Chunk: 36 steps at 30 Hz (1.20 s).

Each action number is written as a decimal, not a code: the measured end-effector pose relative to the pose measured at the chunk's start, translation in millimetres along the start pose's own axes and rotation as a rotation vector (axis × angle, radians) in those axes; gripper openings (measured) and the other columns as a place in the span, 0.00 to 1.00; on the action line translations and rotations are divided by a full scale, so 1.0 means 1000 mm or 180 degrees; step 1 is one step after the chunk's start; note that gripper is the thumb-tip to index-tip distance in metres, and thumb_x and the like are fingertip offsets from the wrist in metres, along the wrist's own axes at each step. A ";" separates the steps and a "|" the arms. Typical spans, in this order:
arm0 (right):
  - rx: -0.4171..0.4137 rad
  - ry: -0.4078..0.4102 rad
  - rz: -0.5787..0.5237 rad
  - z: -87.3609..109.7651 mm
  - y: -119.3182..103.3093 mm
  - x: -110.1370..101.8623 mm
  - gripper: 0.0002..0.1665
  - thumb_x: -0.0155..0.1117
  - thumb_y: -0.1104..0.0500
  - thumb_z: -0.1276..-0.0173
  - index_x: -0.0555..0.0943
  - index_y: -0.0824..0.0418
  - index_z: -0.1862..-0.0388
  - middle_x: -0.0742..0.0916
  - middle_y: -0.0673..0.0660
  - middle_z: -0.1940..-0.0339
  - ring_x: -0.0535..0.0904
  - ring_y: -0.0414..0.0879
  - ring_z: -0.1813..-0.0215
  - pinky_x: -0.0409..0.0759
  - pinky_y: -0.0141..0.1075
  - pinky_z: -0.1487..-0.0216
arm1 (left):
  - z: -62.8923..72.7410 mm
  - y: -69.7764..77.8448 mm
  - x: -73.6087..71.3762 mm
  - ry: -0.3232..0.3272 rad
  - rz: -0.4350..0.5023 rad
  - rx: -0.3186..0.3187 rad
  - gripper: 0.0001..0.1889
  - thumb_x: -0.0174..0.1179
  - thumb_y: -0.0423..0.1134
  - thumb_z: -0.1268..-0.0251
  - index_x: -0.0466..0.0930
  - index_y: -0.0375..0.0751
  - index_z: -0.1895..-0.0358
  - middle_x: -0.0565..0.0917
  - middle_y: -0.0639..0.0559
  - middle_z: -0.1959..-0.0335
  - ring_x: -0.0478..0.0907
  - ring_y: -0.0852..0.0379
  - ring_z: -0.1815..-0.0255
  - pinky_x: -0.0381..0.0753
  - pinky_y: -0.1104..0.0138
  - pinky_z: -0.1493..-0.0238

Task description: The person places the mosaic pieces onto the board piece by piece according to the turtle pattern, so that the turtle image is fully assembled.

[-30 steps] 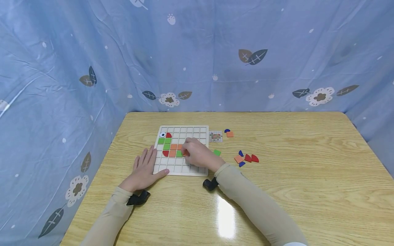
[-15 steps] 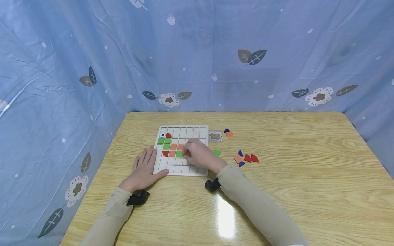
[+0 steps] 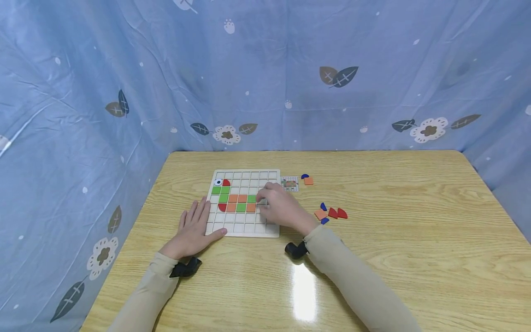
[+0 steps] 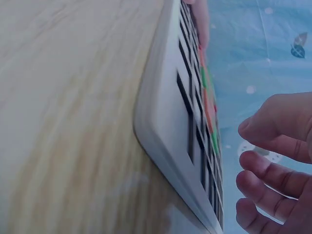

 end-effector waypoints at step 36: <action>0.0178 0.0364 0.0304 0.088 0.062 -0.072 0.16 0.67 0.66 0.32 0.85 0.66 0.46 0.85 0.62 0.45 0.80 0.55 0.53 0.80 0.47 0.55 | 0.001 0.003 -0.002 0.0156 0.0111 0.0098 0.59 0.54 0.71 0.30 0.37 0.32 0.15 0.35 0.38 0.13 0.30 0.33 0.13 0.32 0.34 0.20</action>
Point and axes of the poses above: each hand's wrist, its own z-axis away from the middle knuckle, its own x-axis out of the palm, y = z × x, the point moved 7 cm from there along -z, towards the middle knuckle
